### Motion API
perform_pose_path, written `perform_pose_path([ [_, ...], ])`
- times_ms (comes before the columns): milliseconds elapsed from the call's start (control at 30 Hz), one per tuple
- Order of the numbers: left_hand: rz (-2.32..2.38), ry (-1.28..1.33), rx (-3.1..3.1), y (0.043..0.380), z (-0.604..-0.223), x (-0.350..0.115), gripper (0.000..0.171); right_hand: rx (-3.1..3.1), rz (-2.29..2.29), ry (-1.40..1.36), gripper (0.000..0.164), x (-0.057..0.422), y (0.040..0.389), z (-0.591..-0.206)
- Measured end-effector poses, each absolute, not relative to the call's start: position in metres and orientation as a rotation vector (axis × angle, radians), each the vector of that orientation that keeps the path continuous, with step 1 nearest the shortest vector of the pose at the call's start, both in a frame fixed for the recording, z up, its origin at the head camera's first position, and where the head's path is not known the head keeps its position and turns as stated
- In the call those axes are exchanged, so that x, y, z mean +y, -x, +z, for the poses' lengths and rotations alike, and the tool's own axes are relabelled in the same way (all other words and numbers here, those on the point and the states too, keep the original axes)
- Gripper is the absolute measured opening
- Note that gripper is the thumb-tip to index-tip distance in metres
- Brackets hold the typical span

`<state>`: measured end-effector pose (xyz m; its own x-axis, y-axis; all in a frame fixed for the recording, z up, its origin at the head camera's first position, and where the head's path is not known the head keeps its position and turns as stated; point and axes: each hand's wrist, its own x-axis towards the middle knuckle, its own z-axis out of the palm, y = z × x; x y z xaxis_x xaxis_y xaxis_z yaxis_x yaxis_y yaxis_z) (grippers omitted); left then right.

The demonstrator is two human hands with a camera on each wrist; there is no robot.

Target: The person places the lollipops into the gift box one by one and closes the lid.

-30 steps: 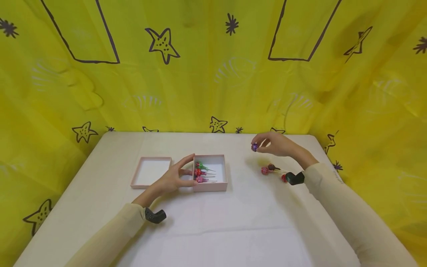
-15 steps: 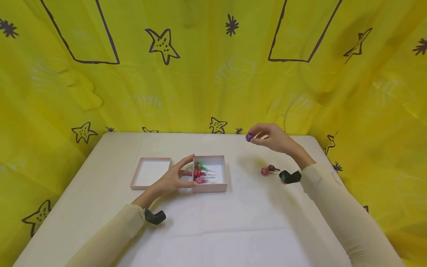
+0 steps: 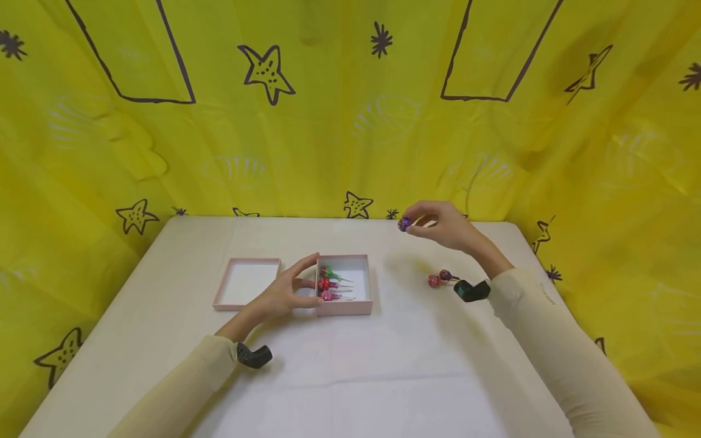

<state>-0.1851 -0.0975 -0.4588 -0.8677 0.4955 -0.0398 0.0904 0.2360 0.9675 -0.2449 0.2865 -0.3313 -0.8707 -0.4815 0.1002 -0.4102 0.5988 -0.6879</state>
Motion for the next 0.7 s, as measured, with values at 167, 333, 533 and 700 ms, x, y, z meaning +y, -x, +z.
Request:
perform_pose_path([
  [167, 1.670, -0.543, 2.174, 0.185, -0.459, -0.098, 0.101, 2.696, -1.137, 0.749, 0.026, 0.278, 0.244, -0.330],
  [333, 1.660, -0.536, 2.188, 0.185, -0.458, -0.098, 0.100, 2.695, -1.116, 0.787, 0.027, 0.267, 0.246, -0.331],
  [533, 1.672, -0.541, 2.183, 0.185, -0.459, -0.097, 0.099, 2.647, -1.123, 0.836, 0.026, 0.249, 0.252, -0.338],
  [700, 1.672, -0.535, 2.182, 0.184, -0.458, -0.097, 0.098, 2.610, -1.132, 0.881, 0.024, 0.232, 0.254, -0.340],
])
